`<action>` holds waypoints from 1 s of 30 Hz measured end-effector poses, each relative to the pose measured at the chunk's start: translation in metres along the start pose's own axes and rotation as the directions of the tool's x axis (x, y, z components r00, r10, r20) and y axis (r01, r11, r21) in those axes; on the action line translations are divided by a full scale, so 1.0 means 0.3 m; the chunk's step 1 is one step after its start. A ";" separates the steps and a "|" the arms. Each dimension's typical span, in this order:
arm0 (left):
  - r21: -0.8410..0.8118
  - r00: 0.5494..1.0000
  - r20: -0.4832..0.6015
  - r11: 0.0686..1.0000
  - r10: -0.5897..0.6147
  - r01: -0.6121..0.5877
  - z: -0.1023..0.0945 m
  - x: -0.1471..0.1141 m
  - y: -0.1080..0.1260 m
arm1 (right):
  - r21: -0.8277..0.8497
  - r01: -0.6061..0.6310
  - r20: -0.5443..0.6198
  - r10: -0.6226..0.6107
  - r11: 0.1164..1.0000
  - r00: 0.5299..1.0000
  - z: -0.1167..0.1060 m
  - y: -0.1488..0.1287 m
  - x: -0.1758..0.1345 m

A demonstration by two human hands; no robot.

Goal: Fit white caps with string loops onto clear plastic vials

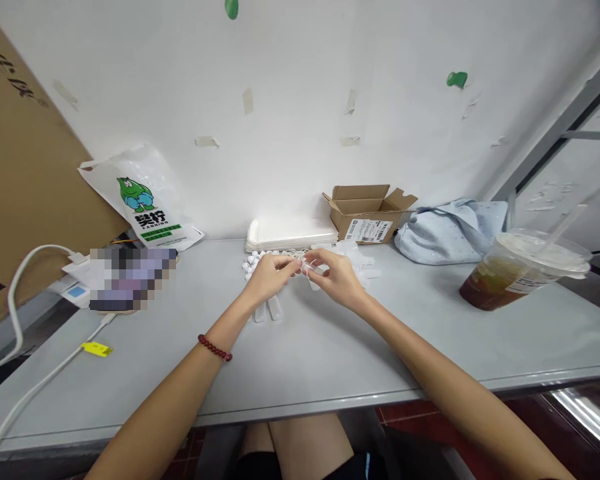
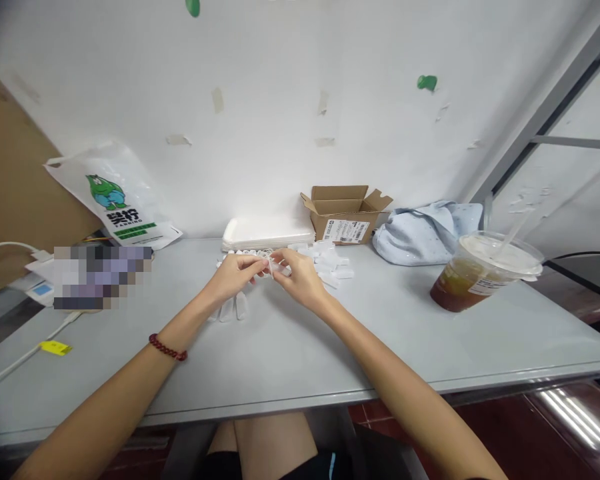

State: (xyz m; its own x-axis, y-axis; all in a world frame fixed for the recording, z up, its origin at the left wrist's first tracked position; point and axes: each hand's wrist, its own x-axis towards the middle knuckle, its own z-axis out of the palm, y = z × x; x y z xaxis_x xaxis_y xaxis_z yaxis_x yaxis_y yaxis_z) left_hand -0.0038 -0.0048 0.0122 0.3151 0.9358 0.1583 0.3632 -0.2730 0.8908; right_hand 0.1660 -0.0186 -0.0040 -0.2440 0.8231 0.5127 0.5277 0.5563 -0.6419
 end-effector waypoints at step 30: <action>0.456 0.842 -0.040 0.760 0.538 -0.463 0.013 -0.027 0.002 | 0.766 -0.457 0.303 0.373 0.452 0.877 -0.001 -0.009 0.015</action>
State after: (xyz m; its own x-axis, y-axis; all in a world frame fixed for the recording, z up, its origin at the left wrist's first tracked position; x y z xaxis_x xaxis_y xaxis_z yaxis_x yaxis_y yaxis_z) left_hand -0.0027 -0.0135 0.0098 0.4254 0.6503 0.6295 0.5300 -0.7428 0.4092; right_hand 0.1637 -0.0166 0.0002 -0.2640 0.9638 0.0375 -0.2731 -0.0374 -0.9612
